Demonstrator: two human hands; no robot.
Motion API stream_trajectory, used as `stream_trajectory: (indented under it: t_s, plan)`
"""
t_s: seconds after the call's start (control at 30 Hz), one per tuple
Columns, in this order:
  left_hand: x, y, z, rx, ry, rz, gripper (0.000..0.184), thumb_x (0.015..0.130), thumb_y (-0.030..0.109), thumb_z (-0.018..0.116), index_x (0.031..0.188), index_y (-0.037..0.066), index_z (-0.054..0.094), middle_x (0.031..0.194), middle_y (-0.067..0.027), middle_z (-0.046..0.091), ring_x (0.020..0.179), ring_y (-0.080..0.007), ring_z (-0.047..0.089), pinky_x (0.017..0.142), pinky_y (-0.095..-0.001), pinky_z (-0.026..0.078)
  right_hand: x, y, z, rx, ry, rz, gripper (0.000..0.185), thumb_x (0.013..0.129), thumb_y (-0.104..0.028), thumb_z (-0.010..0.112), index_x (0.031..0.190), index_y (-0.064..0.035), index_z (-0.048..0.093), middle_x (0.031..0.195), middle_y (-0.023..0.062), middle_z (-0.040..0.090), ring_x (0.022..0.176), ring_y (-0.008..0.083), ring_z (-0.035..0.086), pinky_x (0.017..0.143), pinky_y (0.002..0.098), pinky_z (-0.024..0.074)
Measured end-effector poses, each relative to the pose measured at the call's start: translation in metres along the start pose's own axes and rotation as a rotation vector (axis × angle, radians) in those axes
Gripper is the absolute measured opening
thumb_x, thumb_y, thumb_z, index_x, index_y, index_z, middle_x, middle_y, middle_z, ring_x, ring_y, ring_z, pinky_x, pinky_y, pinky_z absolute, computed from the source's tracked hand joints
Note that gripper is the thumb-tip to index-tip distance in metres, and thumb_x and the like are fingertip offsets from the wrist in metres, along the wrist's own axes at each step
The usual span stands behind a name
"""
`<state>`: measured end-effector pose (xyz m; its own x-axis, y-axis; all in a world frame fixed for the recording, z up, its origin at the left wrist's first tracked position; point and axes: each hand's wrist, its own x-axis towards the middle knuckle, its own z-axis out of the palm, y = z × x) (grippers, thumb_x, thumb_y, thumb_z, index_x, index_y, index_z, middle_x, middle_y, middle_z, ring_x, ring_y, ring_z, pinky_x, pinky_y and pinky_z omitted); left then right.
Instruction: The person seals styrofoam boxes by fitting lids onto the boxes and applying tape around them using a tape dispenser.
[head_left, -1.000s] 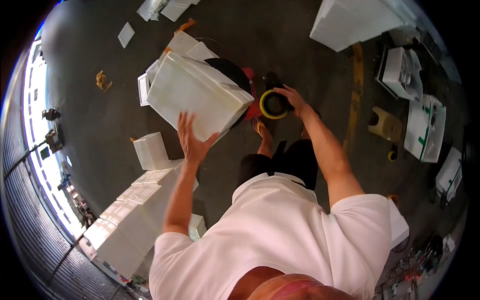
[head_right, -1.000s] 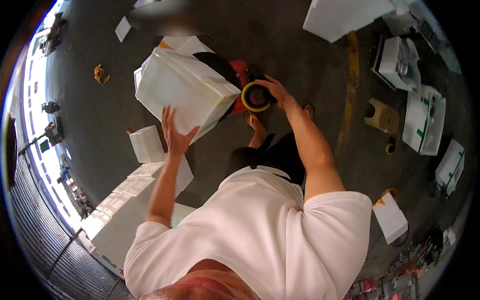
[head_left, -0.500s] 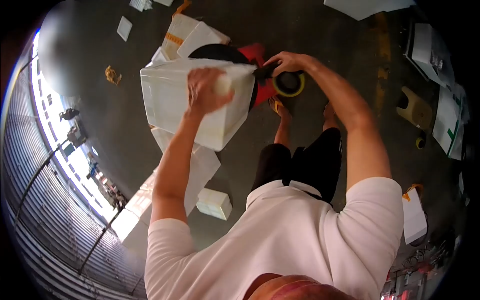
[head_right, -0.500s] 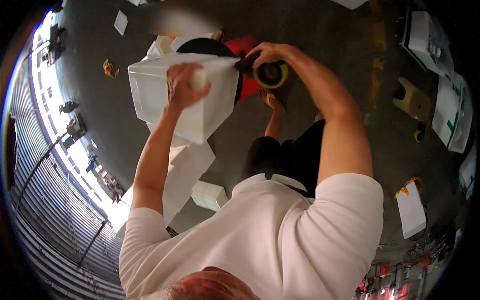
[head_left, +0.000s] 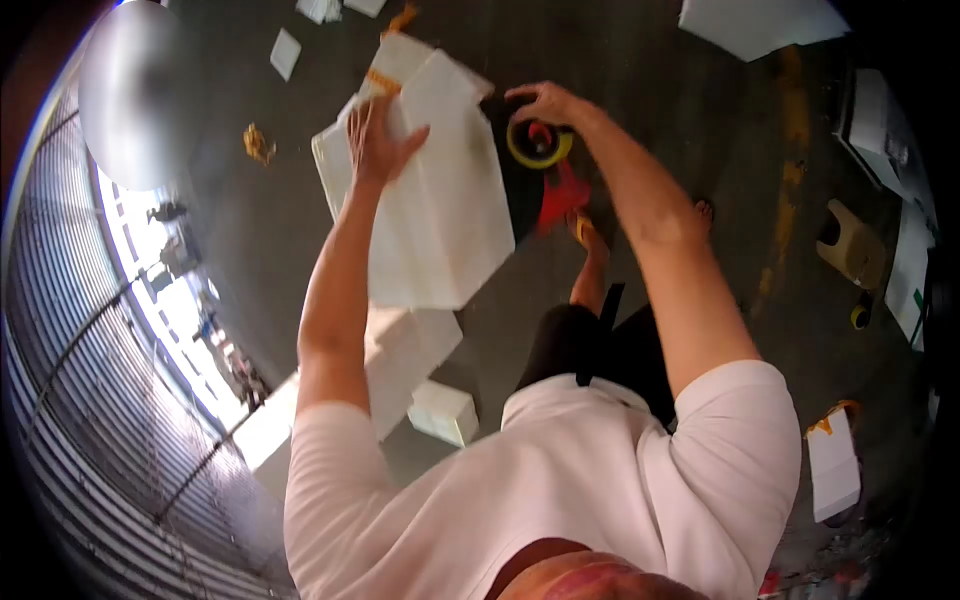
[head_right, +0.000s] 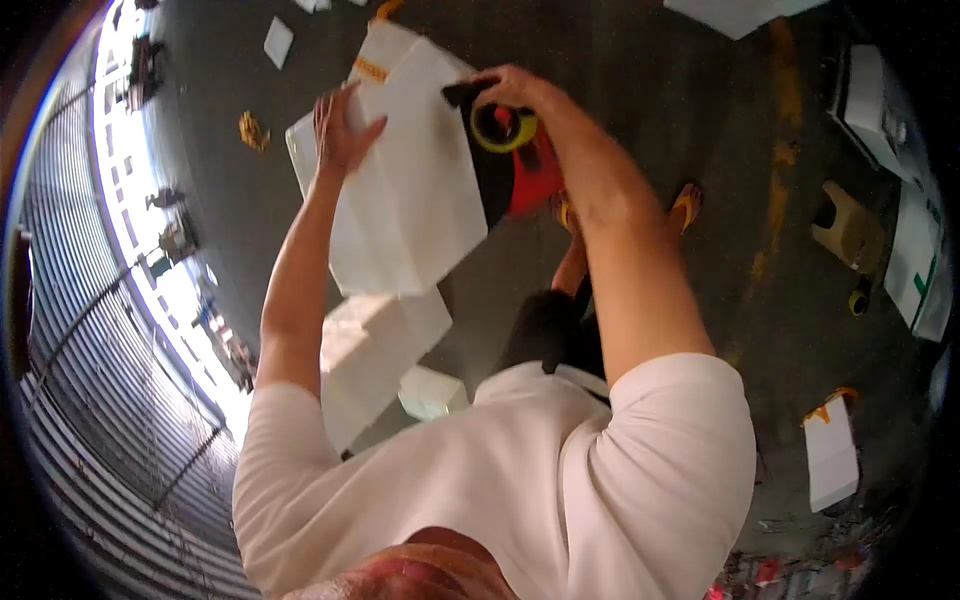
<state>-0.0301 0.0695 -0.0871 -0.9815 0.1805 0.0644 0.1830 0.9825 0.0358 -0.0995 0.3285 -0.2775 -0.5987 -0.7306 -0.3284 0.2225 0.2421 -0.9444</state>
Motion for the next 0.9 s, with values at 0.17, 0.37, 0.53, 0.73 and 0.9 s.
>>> stream_trajectory:
  t_s: [0.17,0.37,0.53,0.73,0.9]
  plan:
    - [-0.007,-0.039,0.009,-0.02,0.075,-0.262,0.067,0.07,0.046,0.075,0.126,0.015,0.056,0.122,-0.0129,0.058,0.119,-0.032,0.048,0.103,-0.0441,0.034,-0.095,0.055,0.05,0.21,-0.151,-0.127,0.056,0.08,-0.007,0.074,0.133,-0.0063,0.055,0.116,0.0095,0.064,0.101,0.017,0.061,0.088,0.0318,0.0509]
    - [-0.044,-0.098,0.015,0.109,0.258,-1.023,0.075,0.073,0.05,0.074,0.133,0.01,0.05,0.135,-0.0135,0.051,0.129,-0.0327,0.044,0.107,-0.0458,0.034,-0.105,0.063,0.032,0.206,-0.103,0.012,0.06,0.079,-0.009,0.077,0.135,-0.0072,0.054,0.114,0.0099,0.065,0.102,0.0162,0.06,0.09,0.0319,0.0499]
    - [-0.044,0.076,-0.008,-0.017,-0.062,0.0,0.081,0.069,0.04,0.079,0.137,0.011,0.045,0.136,-0.0128,0.048,0.13,-0.0329,0.04,0.11,-0.0506,0.028,-0.069,0.038,-0.009,0.262,0.011,0.047,0.056,0.081,-0.005,0.073,0.134,-0.0074,0.055,0.108,0.0083,0.067,0.101,0.0141,0.06,0.089,0.03,0.0494]
    - [-0.015,0.049,0.006,-0.014,0.02,-0.345,0.081,0.074,0.048,0.074,0.138,0.009,0.044,0.133,-0.0164,0.051,0.13,-0.0342,0.04,0.109,-0.0467,0.028,-0.123,0.069,0.025,0.397,-0.131,0.014,0.057,0.08,-0.004,0.073,0.134,-0.0076,0.055,0.118,0.008,0.064,0.104,0.0138,0.058,0.091,0.0311,0.0479]
    - [0.008,0.003,0.004,-0.08,0.179,-0.945,0.089,0.077,0.053,0.071,0.145,0.009,0.035,0.143,-0.0179,0.04,0.135,-0.0345,0.034,0.114,-0.0475,0.02,-0.075,0.049,0.024,0.227,-0.013,-0.067,0.061,0.08,-0.006,0.074,0.136,-0.0076,0.052,0.125,0.009,0.06,0.108,0.0135,0.057,0.095,0.0313,0.0466]
